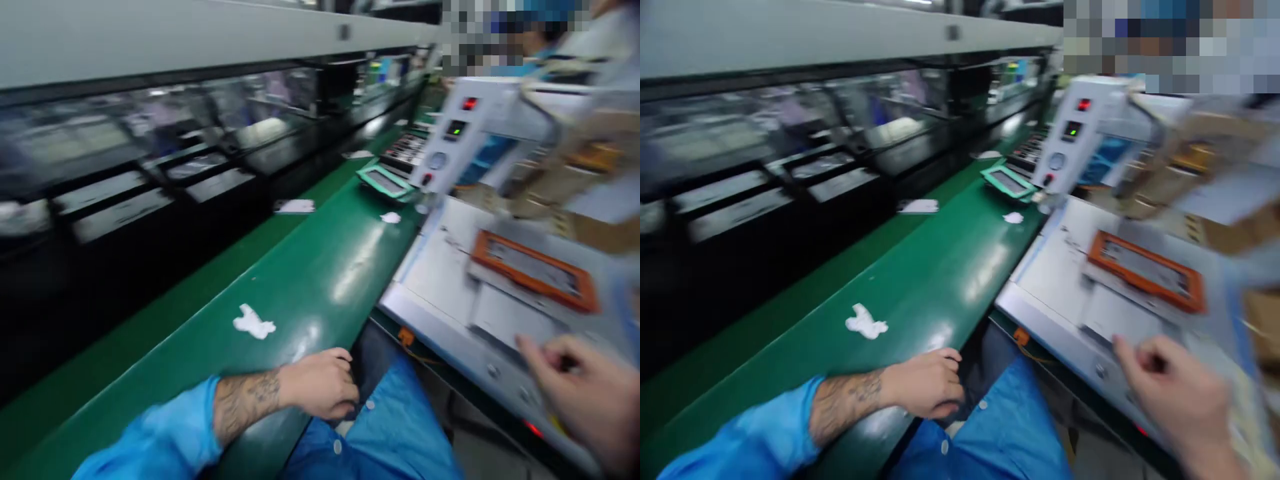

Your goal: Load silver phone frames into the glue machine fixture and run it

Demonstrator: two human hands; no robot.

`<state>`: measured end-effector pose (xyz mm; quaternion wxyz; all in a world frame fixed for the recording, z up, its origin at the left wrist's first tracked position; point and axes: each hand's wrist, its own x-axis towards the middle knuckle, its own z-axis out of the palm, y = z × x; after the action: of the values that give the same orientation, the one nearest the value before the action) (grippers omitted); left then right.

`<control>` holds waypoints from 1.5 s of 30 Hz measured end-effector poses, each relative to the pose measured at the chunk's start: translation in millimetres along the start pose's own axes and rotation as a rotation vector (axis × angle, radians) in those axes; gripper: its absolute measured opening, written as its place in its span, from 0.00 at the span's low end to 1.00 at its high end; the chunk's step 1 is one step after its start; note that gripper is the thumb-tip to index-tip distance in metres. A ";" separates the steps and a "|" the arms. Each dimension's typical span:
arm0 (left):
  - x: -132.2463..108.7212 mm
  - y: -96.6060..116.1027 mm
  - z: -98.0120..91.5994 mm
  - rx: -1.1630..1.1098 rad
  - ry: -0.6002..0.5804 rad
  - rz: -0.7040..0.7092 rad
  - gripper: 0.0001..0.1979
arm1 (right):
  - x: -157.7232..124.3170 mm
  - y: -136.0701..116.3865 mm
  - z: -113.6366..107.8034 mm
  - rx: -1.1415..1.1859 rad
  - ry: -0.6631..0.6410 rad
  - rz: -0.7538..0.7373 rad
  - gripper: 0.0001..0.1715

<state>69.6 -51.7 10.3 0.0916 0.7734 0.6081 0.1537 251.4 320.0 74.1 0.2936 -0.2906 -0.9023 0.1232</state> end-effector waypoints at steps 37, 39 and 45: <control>-289.6 34.4 -77.0 0.098 1.319 -2.012 0.47 | 48.5 -345.1 273.2 0.297 -0.607 -0.664 0.15; -238.9 0.7 -76.3 0.032 1.221 -1.792 0.50 | 60.3 -329.4 272.3 0.291 -0.565 -0.641 0.13; -104.5 -70.5 -86.4 0.206 0.576 -1.466 0.42 | 123.0 -238.7 270.3 0.214 -0.515 -0.520 0.28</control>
<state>-47.1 -139.7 54.8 -0.0634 0.1105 0.9732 0.1914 -100.1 188.3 8.8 0.1073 0.0211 -0.9721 0.2073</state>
